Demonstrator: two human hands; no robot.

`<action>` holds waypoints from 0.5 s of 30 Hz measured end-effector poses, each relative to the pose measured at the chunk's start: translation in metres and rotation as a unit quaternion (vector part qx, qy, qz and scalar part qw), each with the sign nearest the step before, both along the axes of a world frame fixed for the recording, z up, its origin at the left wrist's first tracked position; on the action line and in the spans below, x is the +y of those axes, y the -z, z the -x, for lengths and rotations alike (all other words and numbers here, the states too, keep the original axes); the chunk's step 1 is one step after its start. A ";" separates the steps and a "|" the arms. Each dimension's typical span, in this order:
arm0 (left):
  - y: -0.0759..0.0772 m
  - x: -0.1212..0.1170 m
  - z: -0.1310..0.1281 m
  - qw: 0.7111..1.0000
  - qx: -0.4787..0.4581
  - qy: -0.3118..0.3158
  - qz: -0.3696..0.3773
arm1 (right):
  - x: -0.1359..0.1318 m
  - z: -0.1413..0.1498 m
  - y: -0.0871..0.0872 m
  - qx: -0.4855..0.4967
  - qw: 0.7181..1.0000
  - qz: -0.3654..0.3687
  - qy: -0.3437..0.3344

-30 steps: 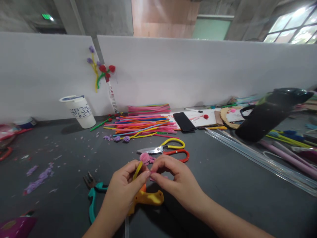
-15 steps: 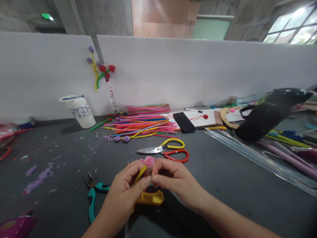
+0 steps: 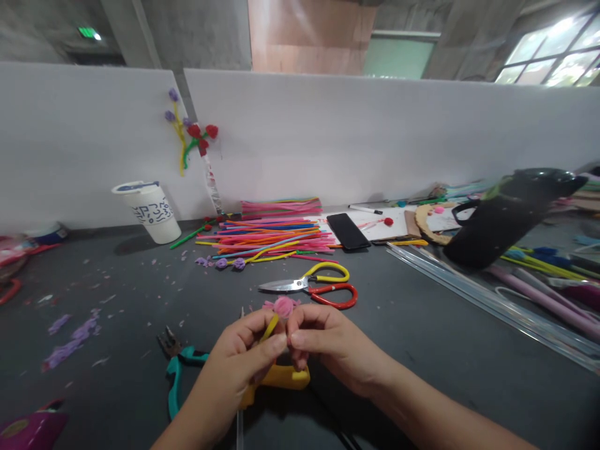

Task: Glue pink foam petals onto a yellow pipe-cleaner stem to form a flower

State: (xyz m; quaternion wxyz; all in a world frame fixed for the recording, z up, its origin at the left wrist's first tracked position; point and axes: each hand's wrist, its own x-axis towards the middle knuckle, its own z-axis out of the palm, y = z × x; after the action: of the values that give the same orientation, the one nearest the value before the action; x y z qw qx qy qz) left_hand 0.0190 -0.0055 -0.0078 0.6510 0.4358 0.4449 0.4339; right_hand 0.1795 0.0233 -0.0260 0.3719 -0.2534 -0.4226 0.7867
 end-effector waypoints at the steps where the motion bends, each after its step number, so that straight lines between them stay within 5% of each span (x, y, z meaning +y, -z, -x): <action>1: 0.000 0.001 0.000 1.000 0.000 0.003 0.000 | 0.000 0.000 -0.001 0.002 1.000 0.006 0.000; 12: 0.001 0.002 0.000 1.000 -0.027 0.003 0.002 | 0.000 0.002 -0.001 -0.006 1.000 0.008 -0.003; 15: -0.001 0.000 -0.003 0.999 0.014 -0.041 -0.019 | 0.004 -0.001 -0.003 -0.032 0.999 -0.022 0.022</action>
State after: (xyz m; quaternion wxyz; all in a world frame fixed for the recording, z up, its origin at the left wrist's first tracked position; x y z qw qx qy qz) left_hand 0.0219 -0.0056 -0.0067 0.6181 0.4357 0.4632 0.4622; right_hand 0.1810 0.0268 -0.0232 0.3809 -0.2795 -0.4458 0.7603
